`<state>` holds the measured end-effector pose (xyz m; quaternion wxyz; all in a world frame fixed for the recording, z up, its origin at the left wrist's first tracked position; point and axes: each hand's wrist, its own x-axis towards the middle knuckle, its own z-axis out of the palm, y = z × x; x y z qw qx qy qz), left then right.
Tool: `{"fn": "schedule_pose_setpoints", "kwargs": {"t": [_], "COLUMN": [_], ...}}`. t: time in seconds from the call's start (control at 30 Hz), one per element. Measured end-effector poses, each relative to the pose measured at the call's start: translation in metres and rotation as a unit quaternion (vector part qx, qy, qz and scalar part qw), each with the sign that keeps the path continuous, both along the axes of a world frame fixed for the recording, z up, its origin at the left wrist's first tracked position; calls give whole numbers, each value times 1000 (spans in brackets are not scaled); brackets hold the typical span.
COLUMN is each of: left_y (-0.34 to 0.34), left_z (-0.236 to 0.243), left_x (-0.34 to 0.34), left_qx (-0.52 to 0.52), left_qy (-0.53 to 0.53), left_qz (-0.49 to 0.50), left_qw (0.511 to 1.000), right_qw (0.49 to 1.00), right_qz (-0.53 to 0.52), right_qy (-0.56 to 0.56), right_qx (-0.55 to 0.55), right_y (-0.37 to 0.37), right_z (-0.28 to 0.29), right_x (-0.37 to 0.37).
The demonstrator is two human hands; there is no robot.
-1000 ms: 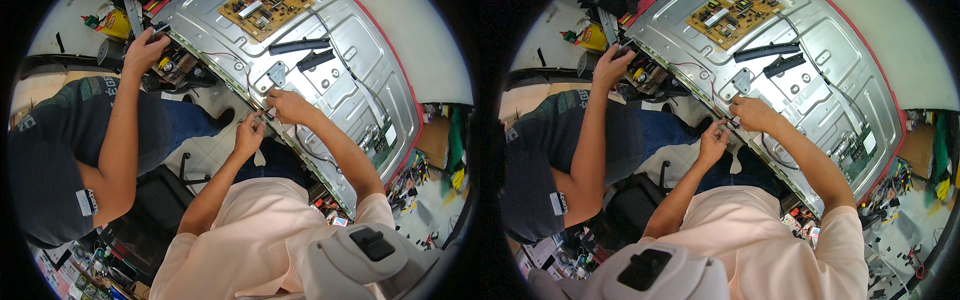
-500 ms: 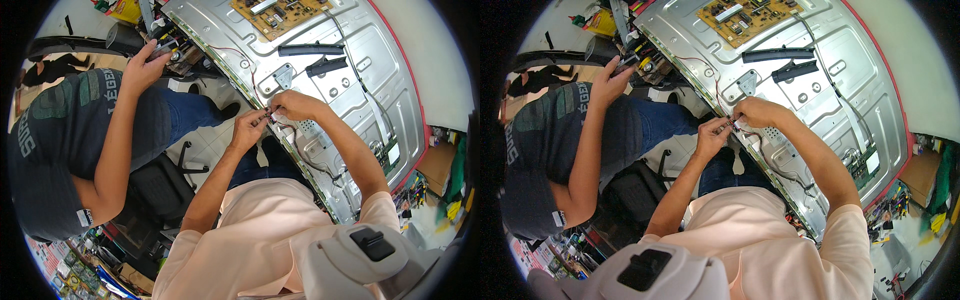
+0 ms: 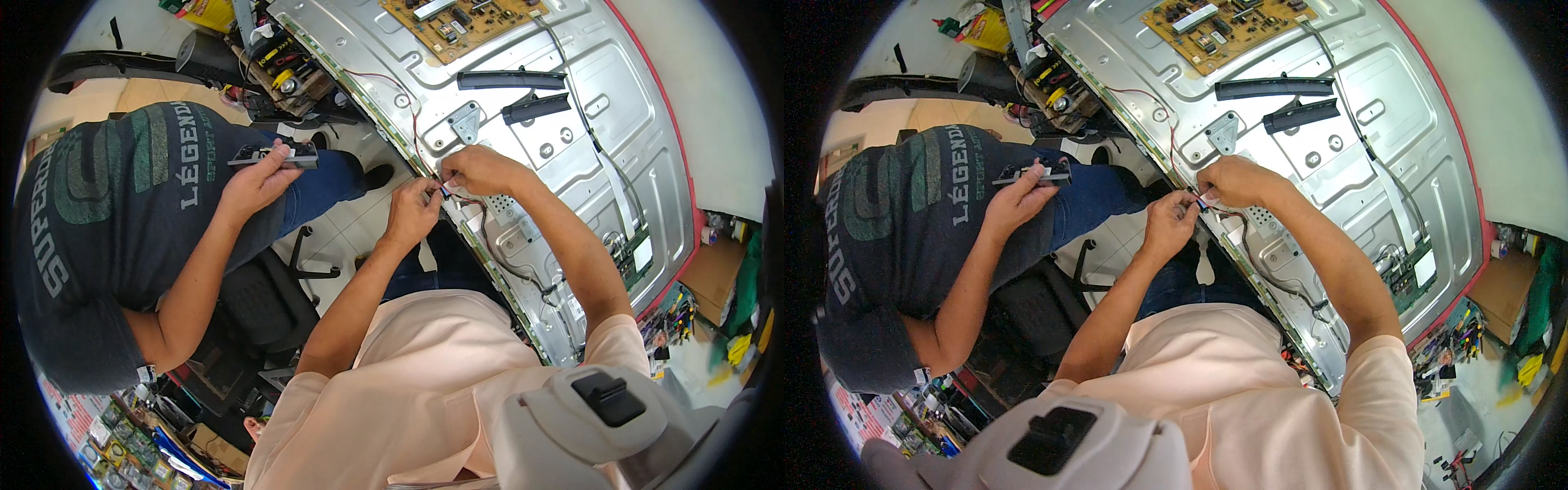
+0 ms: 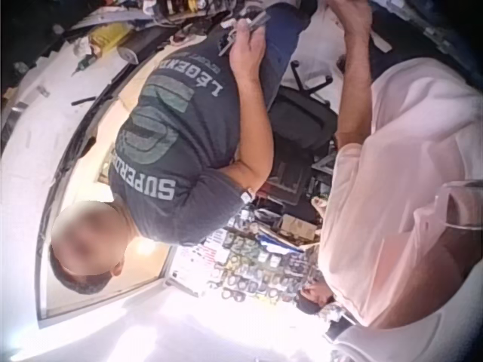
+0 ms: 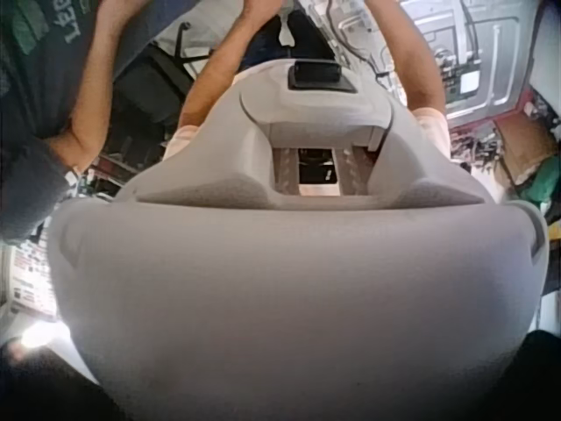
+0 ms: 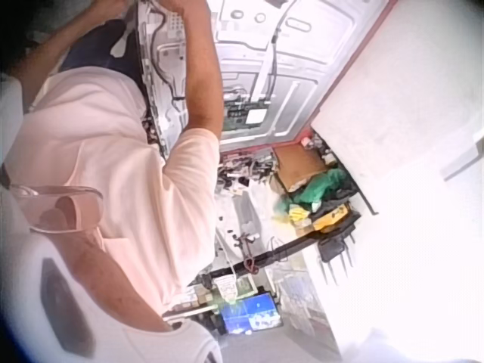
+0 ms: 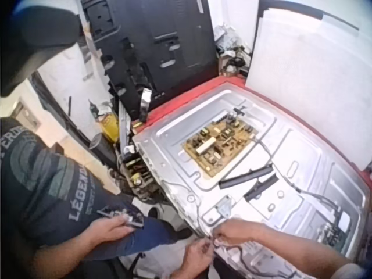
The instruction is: The person connects wires and handles internal circuit boards of a television by hand while another person assists.
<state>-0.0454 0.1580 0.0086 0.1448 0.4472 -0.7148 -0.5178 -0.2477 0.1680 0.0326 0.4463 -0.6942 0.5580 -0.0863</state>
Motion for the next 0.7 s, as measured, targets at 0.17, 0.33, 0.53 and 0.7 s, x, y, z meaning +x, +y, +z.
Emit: {"fn": "schedule_pose_setpoints", "kwargs": {"t": [0.17, 0.33, 0.53, 0.7], "left_y": [8, 11, 18, 16], "left_z": [5, 10, 9, -10], "left_x": [3, 22, 43, 38], "left_qx": [59, 104, 158, -31], "left_qy": [-10, -20, -14, -36], "left_qz": [18, -50, -70, 17], "left_qw": [998, 993, 985, 999], "right_qw": [1000, 1000, 1000, 998], "right_qz": [4, 8, 10, 46], "right_qy": [10, 19, -2, 1], "right_qx": [-6, 10, 3, -29], "right_y": [0, -2, -2, -3], "right_z": [1, -1, 1, 4], "right_x": [2, 3, 3, 2]}}
